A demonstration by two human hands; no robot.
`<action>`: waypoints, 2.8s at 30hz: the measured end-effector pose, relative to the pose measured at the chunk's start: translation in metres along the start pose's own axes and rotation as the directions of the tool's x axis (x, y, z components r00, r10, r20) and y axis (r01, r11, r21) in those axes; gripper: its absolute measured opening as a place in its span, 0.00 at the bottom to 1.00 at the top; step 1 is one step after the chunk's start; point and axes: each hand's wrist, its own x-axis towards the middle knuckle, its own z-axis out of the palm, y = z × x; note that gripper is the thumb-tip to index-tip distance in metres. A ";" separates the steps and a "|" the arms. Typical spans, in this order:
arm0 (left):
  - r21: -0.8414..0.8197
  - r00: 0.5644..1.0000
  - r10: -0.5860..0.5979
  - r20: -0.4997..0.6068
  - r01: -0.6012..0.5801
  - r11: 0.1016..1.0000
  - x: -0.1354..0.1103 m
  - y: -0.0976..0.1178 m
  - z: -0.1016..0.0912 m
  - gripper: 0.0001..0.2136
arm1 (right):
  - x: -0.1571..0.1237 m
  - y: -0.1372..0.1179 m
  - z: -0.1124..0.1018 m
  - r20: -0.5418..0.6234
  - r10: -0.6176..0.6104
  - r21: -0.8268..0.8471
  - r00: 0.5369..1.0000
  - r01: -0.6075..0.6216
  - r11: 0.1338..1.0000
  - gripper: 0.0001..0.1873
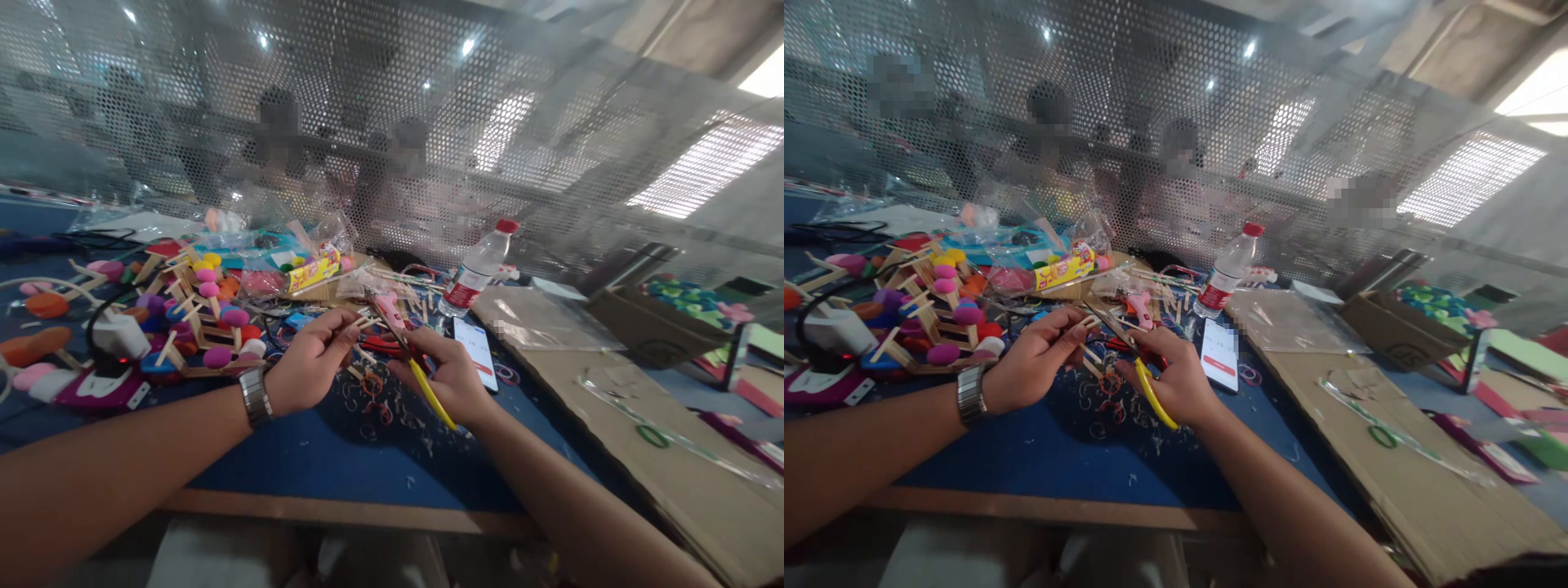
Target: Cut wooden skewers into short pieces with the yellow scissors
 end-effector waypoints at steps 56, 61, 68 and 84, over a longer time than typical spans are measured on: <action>-0.094 0.997 -0.074 -0.020 0.072 0.993 0.001 -0.005 0.000 0.20 | 0.000 0.003 0.002 0.005 -0.016 -0.076 1.000 0.016 0.997 0.18; -0.090 0.997 -0.073 -0.022 0.071 0.993 0.001 -0.004 0.000 0.20 | 0.000 0.003 0.002 -0.005 -0.024 -0.077 1.000 0.024 0.997 0.19; -0.098 0.996 -0.087 -0.017 0.085 0.991 0.001 -0.003 0.001 0.20 | 0.001 0.002 0.001 -0.006 -0.036 -0.086 0.999 0.035 0.996 0.18; -0.121 0.989 -0.141 -0.050 0.134 0.984 0.001 -0.003 0.002 0.19 | 0.000 -0.001 0.002 -0.020 0.044 -0.070 0.999 -0.045 0.997 0.22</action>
